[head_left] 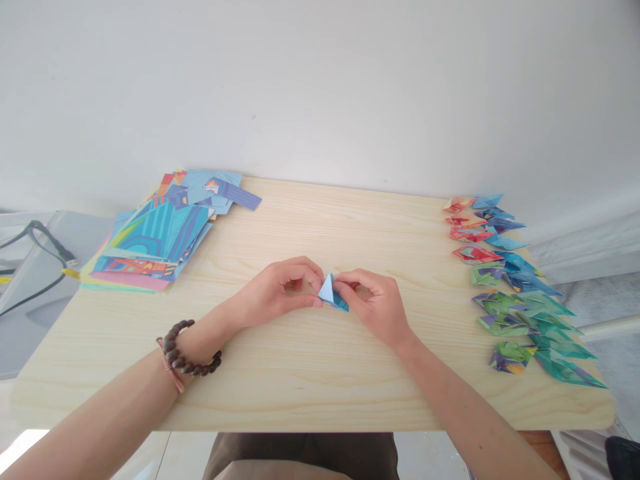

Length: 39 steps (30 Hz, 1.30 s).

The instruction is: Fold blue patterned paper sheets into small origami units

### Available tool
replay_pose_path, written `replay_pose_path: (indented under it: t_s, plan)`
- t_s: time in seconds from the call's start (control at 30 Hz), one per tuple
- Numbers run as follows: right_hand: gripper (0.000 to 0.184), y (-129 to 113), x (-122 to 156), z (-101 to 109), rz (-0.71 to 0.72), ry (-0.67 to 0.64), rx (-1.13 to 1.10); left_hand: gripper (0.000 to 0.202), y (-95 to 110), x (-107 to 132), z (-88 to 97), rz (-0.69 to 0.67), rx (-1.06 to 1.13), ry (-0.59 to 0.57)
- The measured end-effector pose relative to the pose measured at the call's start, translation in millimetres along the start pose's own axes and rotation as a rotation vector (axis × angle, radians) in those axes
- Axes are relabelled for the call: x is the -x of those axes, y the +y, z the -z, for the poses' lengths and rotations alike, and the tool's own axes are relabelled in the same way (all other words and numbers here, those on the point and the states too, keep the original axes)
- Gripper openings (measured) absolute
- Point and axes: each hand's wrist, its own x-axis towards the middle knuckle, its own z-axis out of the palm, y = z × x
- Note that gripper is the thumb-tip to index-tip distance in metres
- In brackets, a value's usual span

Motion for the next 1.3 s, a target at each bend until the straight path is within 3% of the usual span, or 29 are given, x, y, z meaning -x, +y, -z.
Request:
replay_pose_path:
  t_s: [0.2,0.47,0.77,1.03,1.3]
  plan:
    - [0.010,0,0,2,0.045,-0.074,0.020,0.014,-2,0,4.8,-0.036,-0.093,-0.049]
    - [0.011,5,2,-4,0.324,0.090,0.400,0.027,7,-1,-2.1,-0.070,-0.384,0.072]
    - [0.014,10,3,-6,0.468,0.056,0.497,0.022,1,0,-9.6,-0.110,-0.628,0.148]
    - [0.021,14,6,9,0.588,-0.159,0.571,0.026,-10,4,5.3,-0.331,-0.708,0.009]
    - [0.026,10,7,11,0.650,-0.214,0.717,0.029,-12,8,17.7,-0.374,-0.729,-0.058]
